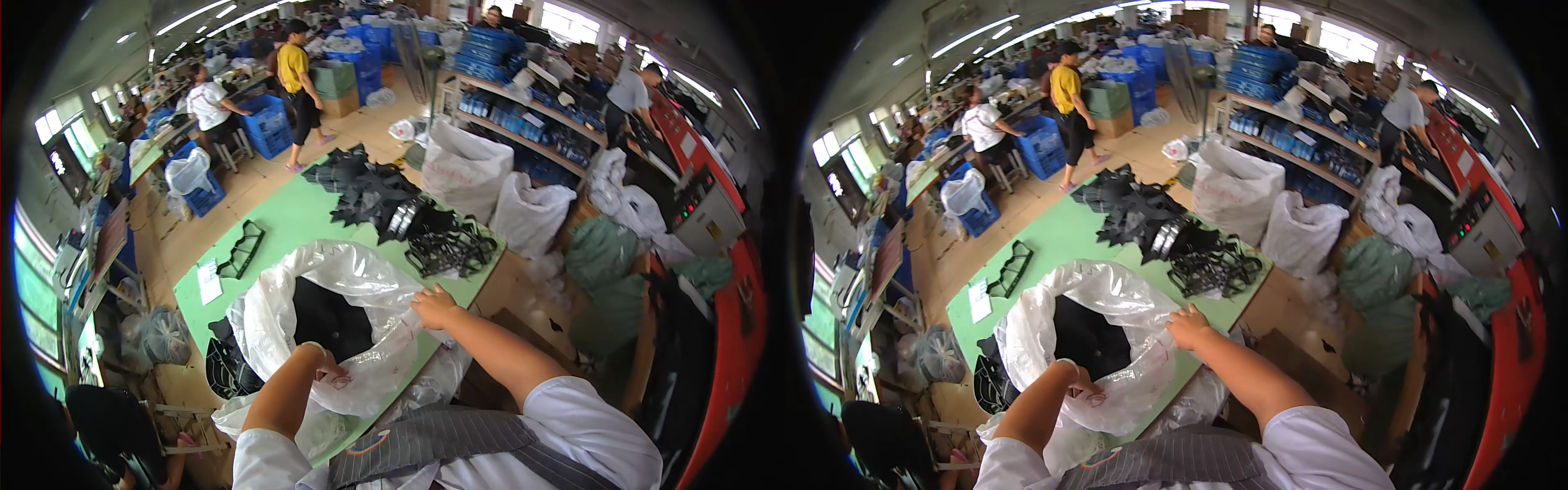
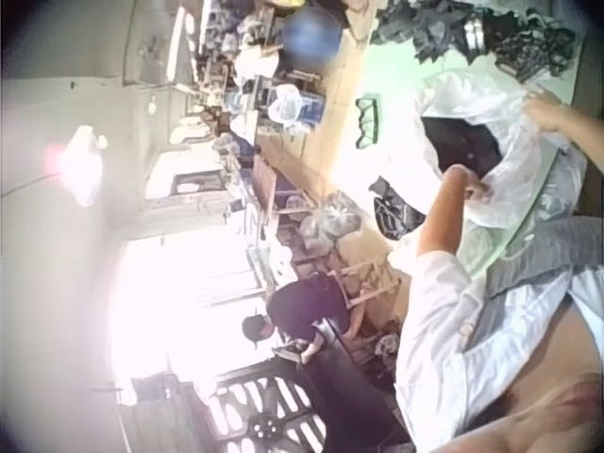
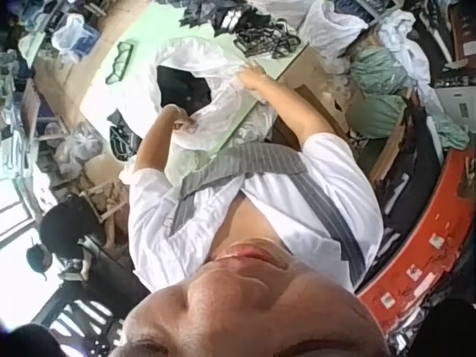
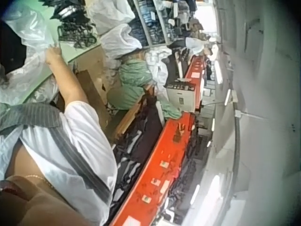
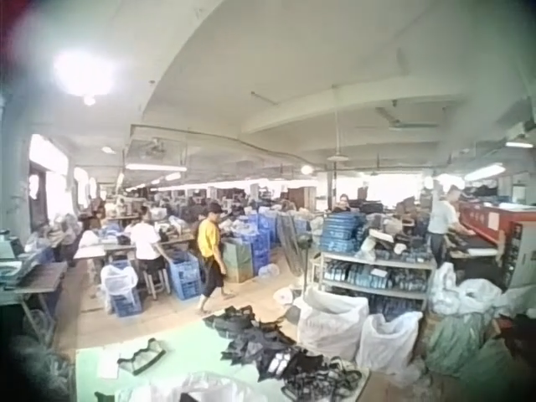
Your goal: Use a hydraulic press and a metal die to cut shoe components from a stack of black fabric.
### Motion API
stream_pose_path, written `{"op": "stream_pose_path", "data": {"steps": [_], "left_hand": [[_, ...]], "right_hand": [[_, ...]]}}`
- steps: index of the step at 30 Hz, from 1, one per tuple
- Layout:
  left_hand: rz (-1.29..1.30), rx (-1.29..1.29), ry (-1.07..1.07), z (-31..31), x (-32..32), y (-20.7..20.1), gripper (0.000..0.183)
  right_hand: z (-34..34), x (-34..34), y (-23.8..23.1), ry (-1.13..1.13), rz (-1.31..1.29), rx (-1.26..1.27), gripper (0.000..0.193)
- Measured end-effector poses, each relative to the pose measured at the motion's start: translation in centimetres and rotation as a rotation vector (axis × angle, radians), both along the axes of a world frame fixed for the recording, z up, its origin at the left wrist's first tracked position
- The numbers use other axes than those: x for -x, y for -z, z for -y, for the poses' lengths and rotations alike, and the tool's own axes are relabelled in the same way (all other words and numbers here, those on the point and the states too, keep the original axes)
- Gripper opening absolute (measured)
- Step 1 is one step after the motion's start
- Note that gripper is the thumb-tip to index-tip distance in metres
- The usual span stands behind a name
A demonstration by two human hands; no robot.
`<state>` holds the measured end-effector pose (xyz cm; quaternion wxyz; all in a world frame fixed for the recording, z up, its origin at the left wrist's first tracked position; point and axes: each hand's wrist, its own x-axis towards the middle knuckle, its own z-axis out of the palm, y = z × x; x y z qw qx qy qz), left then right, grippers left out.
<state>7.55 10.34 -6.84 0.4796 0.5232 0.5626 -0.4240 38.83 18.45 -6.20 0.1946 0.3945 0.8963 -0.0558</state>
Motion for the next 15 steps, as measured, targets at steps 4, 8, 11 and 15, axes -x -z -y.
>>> {"op": "stream_pose_path", "data": {"steps": [4,8,11,15], "left_hand": [[0.232,-0.212,0.24,-4.1,-5.0,-1.8,0.06],[0.504,-0.792,1.159,-6.9,-2.3,6.7,0.026],[0.591,-0.959,0.659,-8.9,-4.1,4.1,0.033],[0.763,-0.648,0.245,-11.3,-6.2,4.6,0.042]], "right_hand": [[5.7,-5.7,0.6,0.209,-0.271,0.064,0.064],[11.5,-7.3,0.0,0.288,-0.411,0.239,0.063],[16.1,-11.9,-1.6,0.503,-0.469,0.26,0.061],[22.5,-20.4,-5.0,0.833,-0.546,0.091,0.057]]}}
